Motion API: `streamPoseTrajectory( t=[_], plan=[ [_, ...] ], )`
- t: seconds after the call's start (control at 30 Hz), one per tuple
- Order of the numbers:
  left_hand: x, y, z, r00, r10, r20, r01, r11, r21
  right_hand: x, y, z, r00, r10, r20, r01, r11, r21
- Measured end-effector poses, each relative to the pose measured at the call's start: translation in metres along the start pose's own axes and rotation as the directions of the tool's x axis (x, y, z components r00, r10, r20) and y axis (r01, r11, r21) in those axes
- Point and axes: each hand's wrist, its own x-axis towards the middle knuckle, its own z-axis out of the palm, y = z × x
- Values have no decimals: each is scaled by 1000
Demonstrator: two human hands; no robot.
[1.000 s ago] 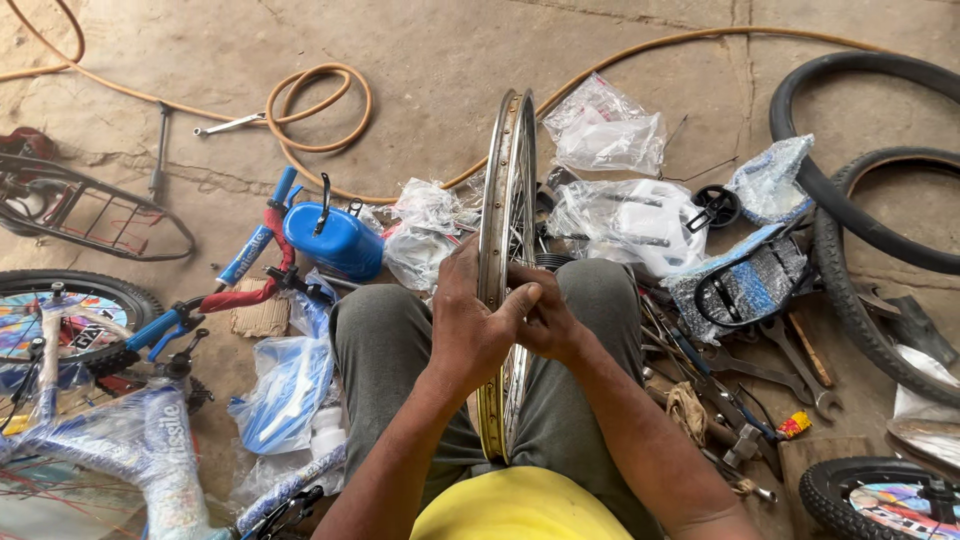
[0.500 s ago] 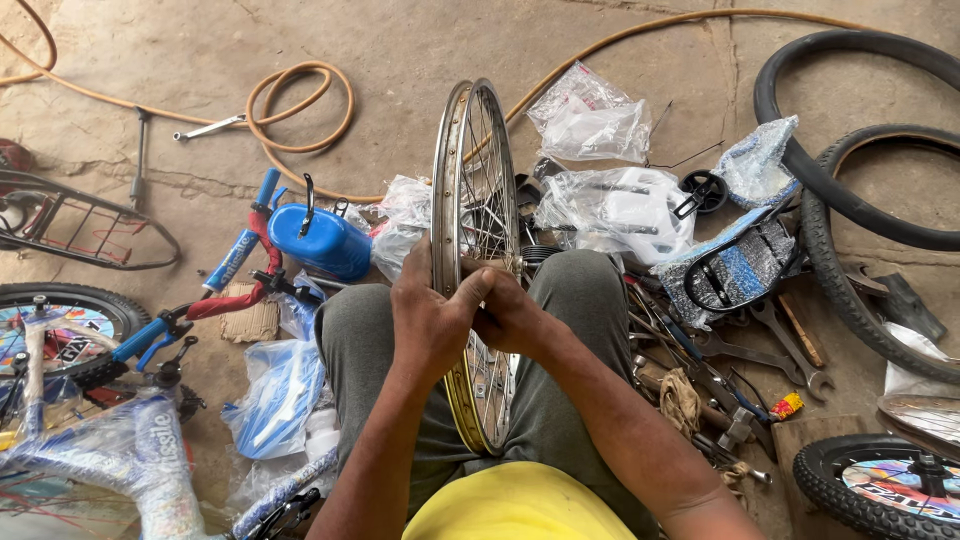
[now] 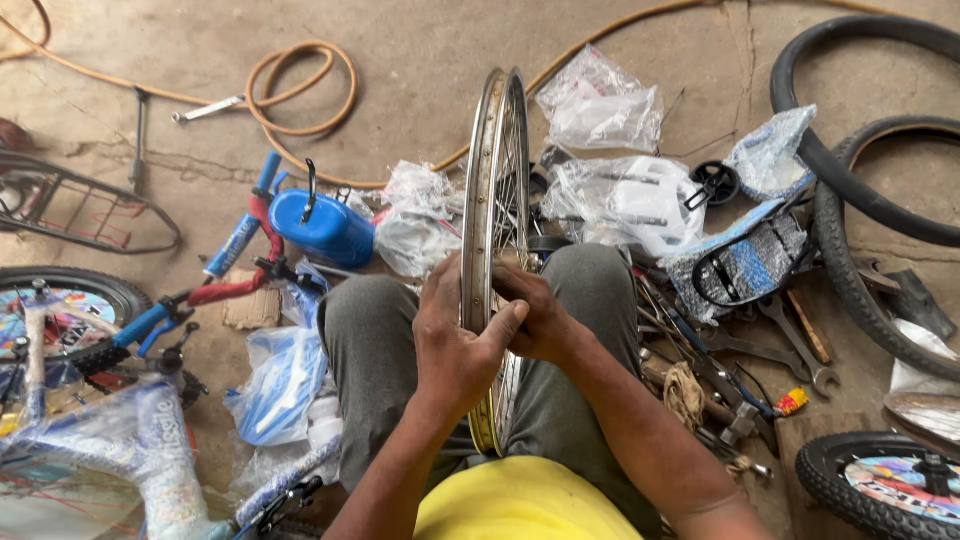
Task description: The person sits on the floor and works on a bicycle wheel, using a small tool to adjust the spokes and rim. They rotate the wheel and continue to make adjustments to the spokes throughout the clip.
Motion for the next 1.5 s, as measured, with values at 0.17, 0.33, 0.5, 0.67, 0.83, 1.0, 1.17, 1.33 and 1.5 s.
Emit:
streamPoseTrajectory(
  t=[0.17,0.33,0.5,0.67,0.83,1.0,1.17,1.33,1.5],
  plan=[
    [-3,4,-1,998,-68,1,67,997,-38,-1,-3,-3,998,53,22,-51,997,-60],
    [-4,3,4,1000,-6,-3,6,998,60,-2,3,-1,999,33,-29,-33,999,3],
    [-2,-4,3,999,-32,23,30,997,74,-8,6,12,999,15,-49,-20,995,-103],
    [-2,-3,3,1000,-6,-14,8,989,149,-8,6,10,998,52,-34,-55,992,-110],
    [-4,2,5,962,-271,27,262,948,179,-2,2,7,996,-2,-90,-13,985,-172],
    [9,-7,-5,938,-298,179,320,942,-106,2,-1,6,996,-14,-87,5,995,-104],
    [21,-21,-9,881,-321,347,428,854,-296,5,-2,0,999,-32,-12,29,976,-214],
    [12,-27,-1,900,-333,280,403,880,-250,8,-6,-1,999,-35,36,41,977,-210],
    [8,-26,4,901,-367,230,416,880,-229,6,-9,2,994,103,23,-99,987,-131]
  ],
)
